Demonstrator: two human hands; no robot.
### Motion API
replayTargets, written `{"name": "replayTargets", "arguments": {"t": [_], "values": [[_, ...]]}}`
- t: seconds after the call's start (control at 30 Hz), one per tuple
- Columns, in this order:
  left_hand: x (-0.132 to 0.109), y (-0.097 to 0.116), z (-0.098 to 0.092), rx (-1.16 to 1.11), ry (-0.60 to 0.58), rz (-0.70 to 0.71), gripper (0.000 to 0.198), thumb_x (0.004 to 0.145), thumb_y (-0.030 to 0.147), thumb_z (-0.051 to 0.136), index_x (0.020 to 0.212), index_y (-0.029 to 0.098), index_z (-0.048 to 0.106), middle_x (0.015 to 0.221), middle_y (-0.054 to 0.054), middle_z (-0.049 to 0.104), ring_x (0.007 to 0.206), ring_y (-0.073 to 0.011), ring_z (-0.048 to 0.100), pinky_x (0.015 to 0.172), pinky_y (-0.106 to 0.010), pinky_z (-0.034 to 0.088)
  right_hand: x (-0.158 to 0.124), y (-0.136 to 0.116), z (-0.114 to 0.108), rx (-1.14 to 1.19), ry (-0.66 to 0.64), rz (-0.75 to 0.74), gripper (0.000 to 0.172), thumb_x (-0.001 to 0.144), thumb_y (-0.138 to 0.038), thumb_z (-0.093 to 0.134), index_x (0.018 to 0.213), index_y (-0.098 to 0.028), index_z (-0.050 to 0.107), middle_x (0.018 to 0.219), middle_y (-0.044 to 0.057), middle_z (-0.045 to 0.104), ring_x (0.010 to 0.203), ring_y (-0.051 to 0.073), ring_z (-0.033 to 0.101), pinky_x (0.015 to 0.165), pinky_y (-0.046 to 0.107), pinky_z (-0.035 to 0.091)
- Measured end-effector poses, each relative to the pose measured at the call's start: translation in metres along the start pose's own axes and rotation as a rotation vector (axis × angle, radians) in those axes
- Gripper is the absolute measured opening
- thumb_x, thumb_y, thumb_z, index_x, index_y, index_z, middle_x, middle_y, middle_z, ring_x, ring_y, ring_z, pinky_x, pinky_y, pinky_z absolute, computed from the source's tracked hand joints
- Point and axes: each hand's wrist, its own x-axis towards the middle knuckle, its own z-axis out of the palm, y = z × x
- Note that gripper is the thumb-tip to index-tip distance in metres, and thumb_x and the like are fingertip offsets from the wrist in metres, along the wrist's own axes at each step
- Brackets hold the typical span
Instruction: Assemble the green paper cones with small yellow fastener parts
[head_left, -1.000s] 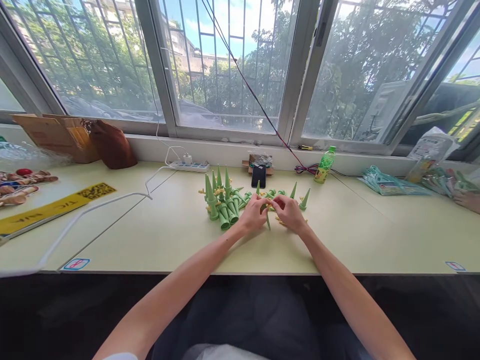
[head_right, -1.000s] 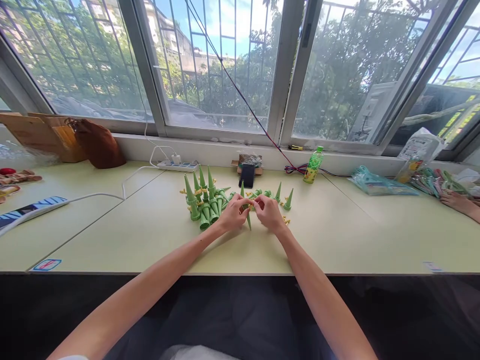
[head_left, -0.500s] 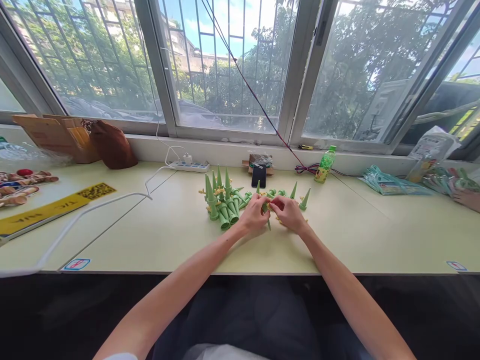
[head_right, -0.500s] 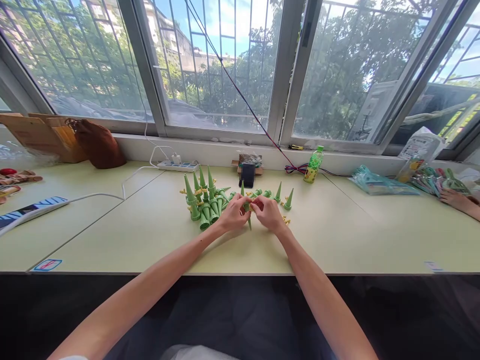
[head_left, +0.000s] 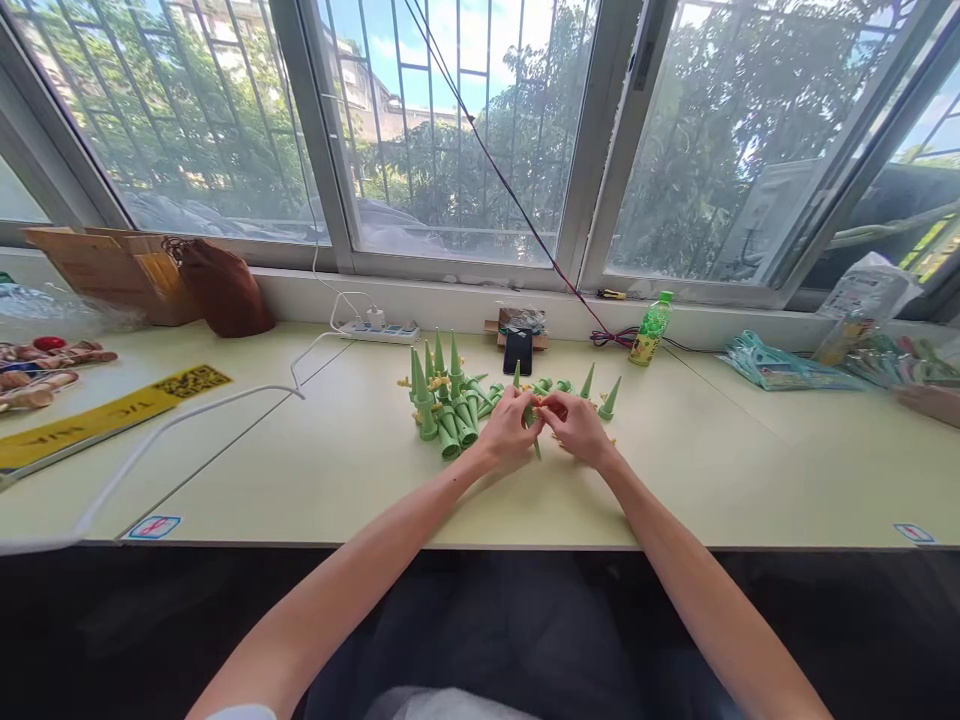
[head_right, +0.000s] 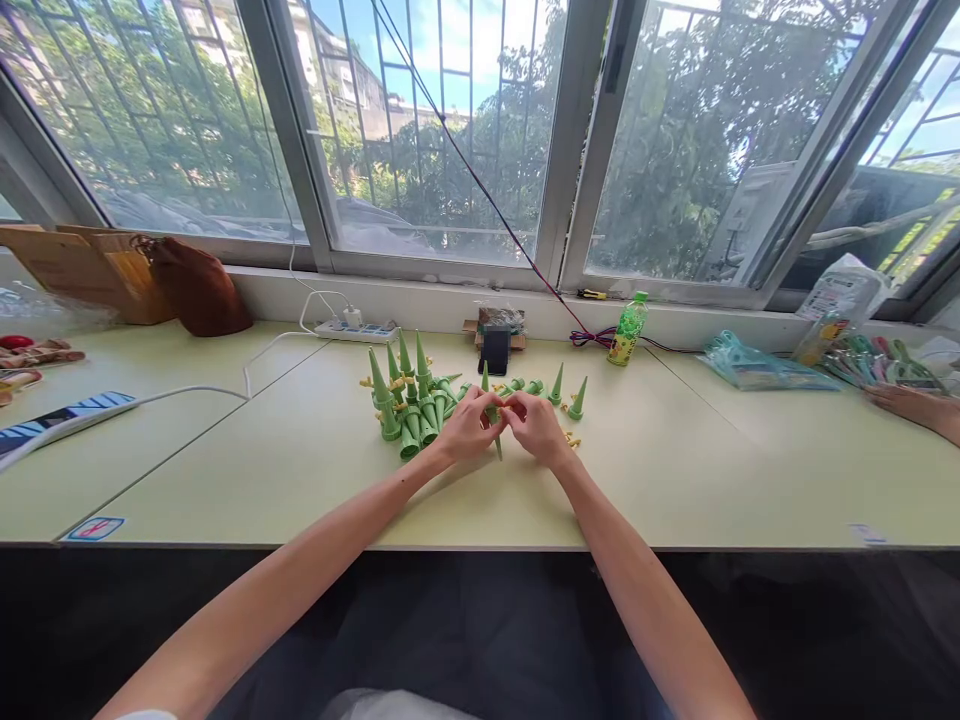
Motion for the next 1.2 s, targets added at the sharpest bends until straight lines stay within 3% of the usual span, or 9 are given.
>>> {"name": "replayTargets", "arguments": {"t": [0.27, 0.73, 1.03, 1.2], "values": [[-0.0008, 0.0012, 0.0002, -0.001, -0.005, 0.004, 0.020, 0.084, 0.029, 0.062, 0.100, 0.017, 0.063, 0.095, -0.005, 0.048, 0.075, -0.0133, 0.056, 0.073, -0.029, 0.051, 0.0002, -0.0007, 0.0000, -0.010, 0.013, 0.010, 0.018, 0.085, -0.030, 0.058, 0.078, -0.017, 0.067, 0.069, 0.003, 0.069, 0.061, 0.014, 0.057, 0.060, 0.025, 0.041], [-0.0006, 0.0008, 0.0022, 0.014, 0.000, 0.016, 0.014, 0.085, 0.028, 0.061, 0.093, 0.016, 0.062, 0.091, -0.004, 0.047, 0.073, -0.0124, 0.053, 0.071, -0.028, 0.050, 0.0004, 0.0020, -0.0001, -0.135, 0.033, -0.024, 0.041, 0.092, -0.044, 0.051, 0.062, -0.018, 0.061, 0.055, 0.000, 0.054, 0.053, 0.012, 0.043, 0.054, 0.026, 0.031], [-0.0006, -0.0019, 0.0026, 0.010, -0.003, -0.001, 0.014, 0.085, 0.024, 0.058, 0.097, 0.017, 0.062, 0.095, -0.005, 0.048, 0.074, -0.0126, 0.055, 0.072, -0.029, 0.050, -0.0009, -0.0003, -0.0004, -0.067, 0.019, 0.008, 0.021, 0.085, -0.036, 0.057, 0.077, -0.018, 0.065, 0.064, 0.001, 0.064, 0.057, 0.013, 0.052, 0.057, 0.025, 0.037], [-0.0009, -0.0020, 0.0035, 0.017, 0.004, 0.003, 0.014, 0.085, 0.027, 0.060, 0.095, 0.017, 0.062, 0.093, -0.004, 0.047, 0.074, -0.0129, 0.055, 0.072, -0.029, 0.050, -0.0002, 0.0000, 0.0002, -0.080, 0.005, 0.026, 0.028, 0.088, -0.037, 0.055, 0.069, -0.018, 0.062, 0.063, 0.002, 0.063, 0.057, 0.013, 0.052, 0.058, 0.026, 0.037]]}}
